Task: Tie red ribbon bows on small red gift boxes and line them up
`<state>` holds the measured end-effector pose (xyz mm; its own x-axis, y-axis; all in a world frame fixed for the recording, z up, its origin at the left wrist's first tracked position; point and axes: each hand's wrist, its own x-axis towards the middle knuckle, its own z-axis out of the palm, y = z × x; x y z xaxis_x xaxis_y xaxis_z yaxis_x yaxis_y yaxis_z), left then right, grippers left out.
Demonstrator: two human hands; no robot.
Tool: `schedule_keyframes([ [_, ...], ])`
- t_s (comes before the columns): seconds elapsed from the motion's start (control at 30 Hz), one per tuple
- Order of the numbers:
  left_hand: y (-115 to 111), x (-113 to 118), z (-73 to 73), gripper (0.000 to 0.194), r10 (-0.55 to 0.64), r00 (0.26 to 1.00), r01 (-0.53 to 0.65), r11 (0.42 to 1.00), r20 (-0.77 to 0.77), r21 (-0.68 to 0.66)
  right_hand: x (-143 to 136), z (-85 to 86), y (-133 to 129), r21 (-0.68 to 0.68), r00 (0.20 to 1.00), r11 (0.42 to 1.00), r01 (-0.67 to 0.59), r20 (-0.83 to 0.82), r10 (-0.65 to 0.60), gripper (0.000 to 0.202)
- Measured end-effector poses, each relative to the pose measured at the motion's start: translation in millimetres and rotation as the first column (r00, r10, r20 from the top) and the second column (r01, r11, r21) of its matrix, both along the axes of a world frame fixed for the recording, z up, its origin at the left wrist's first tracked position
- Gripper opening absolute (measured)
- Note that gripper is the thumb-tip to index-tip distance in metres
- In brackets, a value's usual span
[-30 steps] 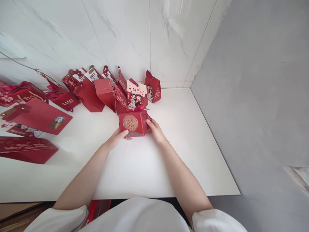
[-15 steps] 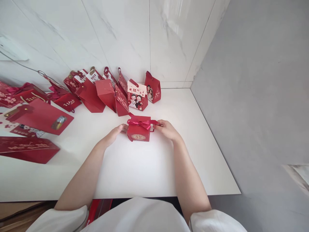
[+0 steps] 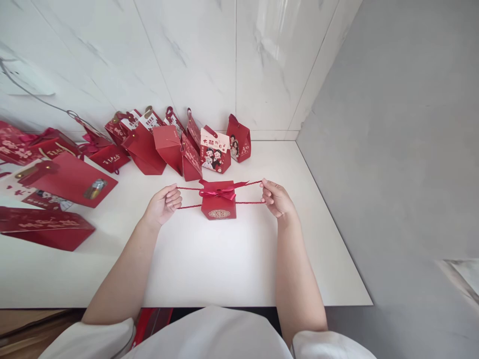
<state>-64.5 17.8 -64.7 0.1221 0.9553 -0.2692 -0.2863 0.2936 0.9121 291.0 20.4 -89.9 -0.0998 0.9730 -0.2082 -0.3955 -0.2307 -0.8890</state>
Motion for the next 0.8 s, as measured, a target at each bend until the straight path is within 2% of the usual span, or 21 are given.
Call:
schedule_keyframes([
  [0.17, 3, -4, 1.7, 0.044, 0.108, 0.994, -0.109, 0.992, -0.023, -0.062, -1, 3.4, 0, -0.037, 0.999, 0.999, 0.027, 0.024, -0.027, 0.039],
  [0.37, -1, -10, 13.5, 0.044, 0.169, 0.982, -0.171, 0.985, -0.089, -0.011, -3, 8.9, -3, -0.01, 0.997, 0.999, 0.033, 0.073, -0.033, 0.04],
  [0.47, 0, -13, 9.5, 0.043, 0.182, 0.97, -0.182, 0.983, -0.163, 0.011, -7, 6.5, -4, -0.008, 0.992, 0.999, 0.032, 0.123, -0.03, 0.038],
  [0.57, 0, -17, 1.0, 0.032, 0.16, 0.952, -0.161, 0.987, -0.261, 0.015, -9, 1.4, -3, -0.017, 0.98, 0.999, 0.04, 0.195, -0.036, 0.036],
  [0.63, 0, -19, -4.6, 0.037, 0.088, 0.919, -0.074, 0.996, -0.385, 0.05, -9, -2.7, -3, 0.04, 0.961, 0.999, 0.012, 0.275, -0.023, 0.042],
  [0.7, -2, -18, -10.0, 0.06, -0.03, 0.84, 0.1, 0.99, -0.542, 0.1, -10, -7.5, -2, 0.171, 0.929, 0.978, -0.116, 0.367, 0.046, 0.07],
  [0.77, -3, -13, -16.1, 0.09, -0.127, 0.727, 0.31, 0.937, -0.675, 0.158, -14, -12.9, -2, 0.262, 0.872, 0.913, -0.314, 0.46, 0.167, 0.102],
  [0.8, -3, -8, -19.4, 0.102, -0.157, 0.679, 0.405, 0.895, -0.717, 0.188, -18, -15.6, -2, 0.265, 0.834, 0.877, -0.401, 0.502, 0.229, 0.112],
])
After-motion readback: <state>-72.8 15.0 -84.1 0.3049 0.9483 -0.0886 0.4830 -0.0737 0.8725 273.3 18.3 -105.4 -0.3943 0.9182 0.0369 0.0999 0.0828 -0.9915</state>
